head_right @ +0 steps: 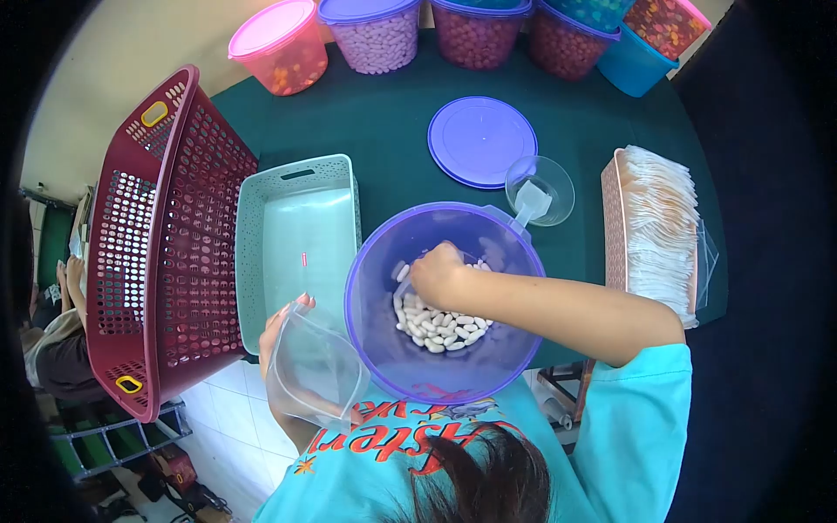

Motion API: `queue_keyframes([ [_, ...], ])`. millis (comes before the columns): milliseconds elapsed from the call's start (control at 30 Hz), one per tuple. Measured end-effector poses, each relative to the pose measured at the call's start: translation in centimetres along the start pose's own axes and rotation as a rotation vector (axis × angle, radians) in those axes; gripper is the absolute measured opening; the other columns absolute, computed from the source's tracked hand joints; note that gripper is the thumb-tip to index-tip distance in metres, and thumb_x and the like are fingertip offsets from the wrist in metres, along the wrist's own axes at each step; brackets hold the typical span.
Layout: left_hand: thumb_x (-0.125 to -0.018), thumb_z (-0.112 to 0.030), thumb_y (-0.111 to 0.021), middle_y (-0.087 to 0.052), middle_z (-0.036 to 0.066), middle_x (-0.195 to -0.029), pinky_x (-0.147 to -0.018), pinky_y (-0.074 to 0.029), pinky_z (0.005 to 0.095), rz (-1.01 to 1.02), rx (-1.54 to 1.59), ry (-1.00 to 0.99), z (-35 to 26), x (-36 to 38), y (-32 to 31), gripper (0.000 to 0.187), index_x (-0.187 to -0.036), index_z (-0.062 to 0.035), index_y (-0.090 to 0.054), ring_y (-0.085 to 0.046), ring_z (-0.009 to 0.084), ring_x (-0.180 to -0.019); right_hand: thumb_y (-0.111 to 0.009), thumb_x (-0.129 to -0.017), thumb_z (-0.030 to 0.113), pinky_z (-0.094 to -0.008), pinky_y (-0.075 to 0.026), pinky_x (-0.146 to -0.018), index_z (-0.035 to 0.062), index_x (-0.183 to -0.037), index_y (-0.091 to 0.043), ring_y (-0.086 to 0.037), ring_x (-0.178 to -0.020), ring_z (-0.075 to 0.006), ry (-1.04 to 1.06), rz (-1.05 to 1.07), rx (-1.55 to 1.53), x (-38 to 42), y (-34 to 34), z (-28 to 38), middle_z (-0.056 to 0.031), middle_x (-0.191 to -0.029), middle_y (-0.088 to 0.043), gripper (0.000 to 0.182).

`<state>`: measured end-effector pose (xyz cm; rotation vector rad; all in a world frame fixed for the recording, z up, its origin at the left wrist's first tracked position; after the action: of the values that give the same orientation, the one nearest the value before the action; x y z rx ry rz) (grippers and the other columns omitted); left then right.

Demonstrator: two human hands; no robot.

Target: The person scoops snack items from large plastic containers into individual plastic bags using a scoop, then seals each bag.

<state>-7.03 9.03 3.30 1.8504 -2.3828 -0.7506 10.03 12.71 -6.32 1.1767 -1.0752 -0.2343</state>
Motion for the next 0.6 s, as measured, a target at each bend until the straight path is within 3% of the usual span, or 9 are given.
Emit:
queue_keyframes([
  [33,-0.027,-0.037,-0.087,-0.049,0.017,-0.111,-0.09,-0.036,0.04,0.003,-0.003,-0.001,0.4,0.1,0.1,0.107,-0.116,0.0019,-0.042,-0.049,0.0286,-0.104,-0.053,-0.074,0.018,-0.0377,-0.042,-0.074,0.0047,-0.091,-0.059,-0.06,-0.08,-0.0228,0.017,0.118,0.102,-0.3,-0.9,0.5,-0.0069,-0.079,-0.063,0.023],
  [200,-0.045,-0.037,-0.082,-0.05,0.017,-0.112,-0.09,-0.036,0.0393,-0.063,0.262,-0.027,3.1,1.3,1.1,0.092,-0.117,0.0032,-0.041,-0.051,0.0288,-0.102,-0.056,-0.073,0.021,-0.0409,-0.031,-0.086,0.0103,-0.099,-0.062,-0.054,-0.096,-0.0237,0.133,0.375,0.246,-0.8,-3.3,2.9,-0.0081,-0.096,-0.061,0.028],
  [233,-0.045,-0.037,-0.082,-0.05,0.017,-0.112,-0.09,-0.036,0.0393,-0.062,0.259,-0.026,3.0,1.3,1.2,0.092,-0.117,0.0032,-0.041,-0.051,0.0288,-0.102,-0.056,-0.072,0.019,-0.0414,-0.031,-0.086,0.0093,-0.099,-0.062,-0.054,-0.097,-0.0241,0.179,0.444,0.213,-0.4,-4.0,3.2,-0.0086,-0.099,-0.06,0.029],
  [300,-0.033,-0.041,-0.084,-0.05,0.017,-0.112,-0.09,-0.036,0.0384,-0.021,0.093,-0.054,2.2,1.0,0.9,0.103,-0.117,0.0027,-0.042,-0.052,0.0282,-0.101,-0.051,-0.072,0.017,-0.0448,-0.03,-0.088,0.006,-0.101,-0.061,-0.053,-0.099,-0.0268,0.201,0.598,0.063,0.3,-5.2,2.6,-0.0099,-0.104,-0.058,0.032],
  [333,-0.033,-0.041,-0.084,-0.05,0.017,-0.112,-0.09,-0.036,0.0384,-0.021,0.092,-0.056,0.1,0.1,0.4,0.103,-0.117,0.0027,-0.042,-0.052,0.0282,-0.101,-0.051,-0.072,0.017,-0.0448,-0.03,-0.088,0.006,-0.101,-0.061,-0.053,-0.099,-0.0268,0.2,0.596,0.063,0.5,-5.3,1.9,-0.0099,-0.104,-0.058,0.032],
  [400,-0.039,-0.034,-0.083,-0.051,0.021,-0.11,-0.088,-0.036,0.0391,-0.088,-0.007,-0.22,-5.8,-1.0,-0.5,0.093,-0.115,0.0011,-0.042,-0.049,0.0315,-0.101,-0.045,-0.071,0.017,-0.0449,-0.033,-0.085,0.0037,-0.098,-0.061,-0.055,-0.092,-0.0264,0.155,0.633,-0.319,1.2,-5.3,1.0,-0.0097,-0.097,-0.06,0.034],
  [467,-0.038,-0.034,-0.083,-0.051,0.021,-0.111,-0.088,-0.036,0.0392,-0.081,-0.001,-0.213,-5.4,-1.0,-0.6,0.094,-0.115,0.0015,-0.042,-0.049,0.0313,-0.102,-0.043,-0.071,0.02,-0.0402,-0.039,-0.078,0.0009,-0.094,-0.06,-0.056,-0.083,-0.0248,0.226,0.747,-0.309,4.1,-2.4,0.5,-0.0105,-0.088,-0.061,0.035],
  [533,-0.038,-0.034,-0.083,-0.05,0.021,-0.112,-0.088,-0.036,0.0393,-0.072,0.006,-0.21,-5.2,-1.0,-0.7,0.095,-0.116,0.0018,-0.041,-0.048,0.0311,-0.102,-0.046,-0.071,0.022,-0.0343,-0.042,-0.069,0.0001,-0.089,-0.06,-0.056,-0.076,-0.0202,0.307,0.704,-0.57,5.4,-2.0,0.6,-0.0112,-0.081,-0.061,0.032],
  [600,-0.038,-0.036,-0.083,-0.05,0.02,-0.113,-0.088,-0.036,0.0392,-0.021,0.022,-0.195,-5.2,-1.2,-1.0,0.097,-0.117,0.0019,-0.041,-0.047,0.0309,-0.103,-0.047,-0.072,0.025,-0.0308,-0.043,-0.067,-0.0002,-0.086,-0.061,-0.057,-0.076,-0.0178,0.309,0.615,-0.628,6.0,-2.3,0.0,-0.0114,-0.08,-0.061,0.032],
])
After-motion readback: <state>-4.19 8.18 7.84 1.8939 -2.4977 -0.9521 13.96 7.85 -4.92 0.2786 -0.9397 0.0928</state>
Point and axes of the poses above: each hand's wrist, its own x-axis away from the middle knuckle, its own y-axis out of the back of the hand, z = x × y, the point moved 9 cm from there along -x, towards the middle knuckle
